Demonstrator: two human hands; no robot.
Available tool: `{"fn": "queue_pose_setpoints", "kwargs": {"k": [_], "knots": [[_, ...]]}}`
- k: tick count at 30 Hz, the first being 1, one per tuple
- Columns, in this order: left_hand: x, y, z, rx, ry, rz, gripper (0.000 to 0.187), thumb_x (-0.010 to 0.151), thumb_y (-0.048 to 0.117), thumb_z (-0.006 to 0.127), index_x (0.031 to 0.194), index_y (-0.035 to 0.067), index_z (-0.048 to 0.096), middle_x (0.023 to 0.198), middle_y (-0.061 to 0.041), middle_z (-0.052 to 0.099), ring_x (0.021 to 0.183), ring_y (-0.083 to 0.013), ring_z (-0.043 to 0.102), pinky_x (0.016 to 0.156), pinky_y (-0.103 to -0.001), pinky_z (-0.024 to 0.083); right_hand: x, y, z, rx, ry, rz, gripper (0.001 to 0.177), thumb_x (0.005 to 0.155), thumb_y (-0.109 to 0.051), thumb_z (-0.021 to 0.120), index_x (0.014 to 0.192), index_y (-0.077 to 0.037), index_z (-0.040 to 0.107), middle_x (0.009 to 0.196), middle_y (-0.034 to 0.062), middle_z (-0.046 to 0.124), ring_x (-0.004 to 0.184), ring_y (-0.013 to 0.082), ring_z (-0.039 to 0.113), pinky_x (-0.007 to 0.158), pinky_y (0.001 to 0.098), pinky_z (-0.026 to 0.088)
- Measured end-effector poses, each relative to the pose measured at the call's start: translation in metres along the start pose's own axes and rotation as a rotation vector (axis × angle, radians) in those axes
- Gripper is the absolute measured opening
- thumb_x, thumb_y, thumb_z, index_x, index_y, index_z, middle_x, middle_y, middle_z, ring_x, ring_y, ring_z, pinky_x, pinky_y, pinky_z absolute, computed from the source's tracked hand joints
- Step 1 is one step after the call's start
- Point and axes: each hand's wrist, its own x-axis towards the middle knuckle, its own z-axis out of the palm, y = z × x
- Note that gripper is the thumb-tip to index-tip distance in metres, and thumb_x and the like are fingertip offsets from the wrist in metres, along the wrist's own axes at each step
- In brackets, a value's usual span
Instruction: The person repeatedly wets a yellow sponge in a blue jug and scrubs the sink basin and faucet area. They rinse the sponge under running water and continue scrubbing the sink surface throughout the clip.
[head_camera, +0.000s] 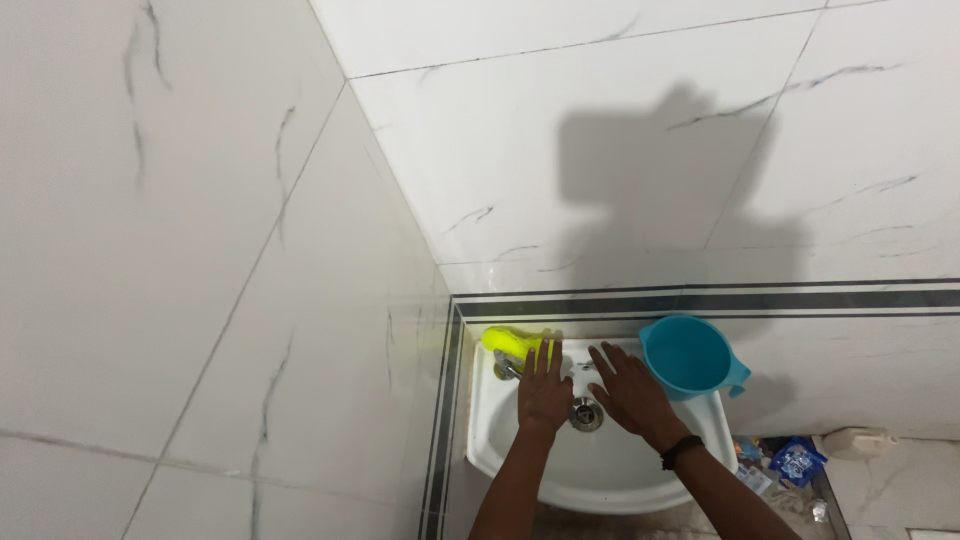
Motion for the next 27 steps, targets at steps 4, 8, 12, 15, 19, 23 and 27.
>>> {"fn": "queue_pose_setpoints", "kwargs": {"k": [4,8,12,15,19,23,27], "knots": [[0.002,0.001,-0.009,0.109,-0.079,-0.052,0.034,0.101,0.028,0.054,0.101,0.004,0.079,0.168,-0.025,0.021,0.158,-0.0397,0.012,0.127,-0.050,0.007,0.001,0.001,0.003,-0.011,-0.061,0.005,0.069,0.099,-0.046,0.052,0.154,-0.009,0.032,0.157,0.0196,0.037,0.143,0.0355,0.039,0.115,0.0478,0.036],[0.009,-0.004,0.010,0.174,-0.036,-0.077,0.038,0.100,0.023,0.052,0.117,-0.003,0.072,0.166,-0.029,0.023,0.157,-0.0409,0.014,0.126,-0.051,0.008,0.002,0.000,0.002,-0.016,-0.064,-0.002,0.068,0.100,-0.046,0.052,0.154,-0.009,0.032,0.158,0.0188,0.036,0.145,0.0344,0.037,0.117,0.0472,0.035],[0.013,-0.007,0.029,0.249,0.116,-0.092,0.051,0.096,0.023,0.051,0.137,-0.007,0.059,0.161,-0.028,0.028,0.151,-0.0399,0.018,0.123,-0.051,0.010,0.001,0.000,0.003,-0.021,-0.033,-0.029,0.068,0.100,-0.045,0.052,0.155,-0.009,0.032,0.158,0.0191,0.037,0.146,0.0338,0.037,0.118,0.0469,0.034],[0.007,-0.005,0.016,0.178,0.018,-0.077,0.048,0.098,0.022,0.051,0.138,-0.004,0.058,0.164,-0.020,0.028,0.155,-0.0373,0.016,0.125,-0.051,0.009,0.002,0.000,0.004,-0.016,-0.048,-0.024,0.069,0.100,-0.045,0.052,0.155,-0.009,0.031,0.158,0.0195,0.036,0.146,0.0338,0.036,0.118,0.0470,0.033],[0.000,-0.002,-0.011,0.094,-0.091,-0.039,0.045,0.096,0.023,0.059,0.134,-0.001,0.061,0.165,-0.014,0.029,0.155,-0.0354,0.020,0.127,-0.051,0.011,0.003,-0.002,0.003,-0.020,-0.077,-0.019,0.069,0.100,-0.045,0.052,0.155,-0.009,0.031,0.158,0.0200,0.034,0.146,0.0342,0.034,0.118,0.0473,0.032],[0.001,-0.002,-0.008,0.101,0.175,0.050,0.042,0.094,0.014,0.065,0.131,-0.003,0.064,0.157,-0.014,0.041,0.143,-0.0380,0.041,0.122,-0.050,0.028,0.001,-0.003,0.001,-0.018,-0.076,-0.015,0.069,0.100,-0.044,0.052,0.155,-0.008,0.031,0.159,0.0194,0.035,0.147,0.0329,0.035,0.119,0.0459,0.033],[0.005,-0.001,-0.006,0.110,0.312,0.137,0.036,0.090,0.004,0.064,0.125,-0.005,0.067,0.158,-0.014,0.044,0.130,-0.0356,0.054,0.116,-0.045,0.041,0.001,0.000,0.010,0.042,-0.025,-0.020,0.070,0.099,-0.042,0.054,0.152,-0.003,0.032,0.157,0.0219,0.036,0.146,0.0345,0.036,0.117,0.0475,0.033]]}}
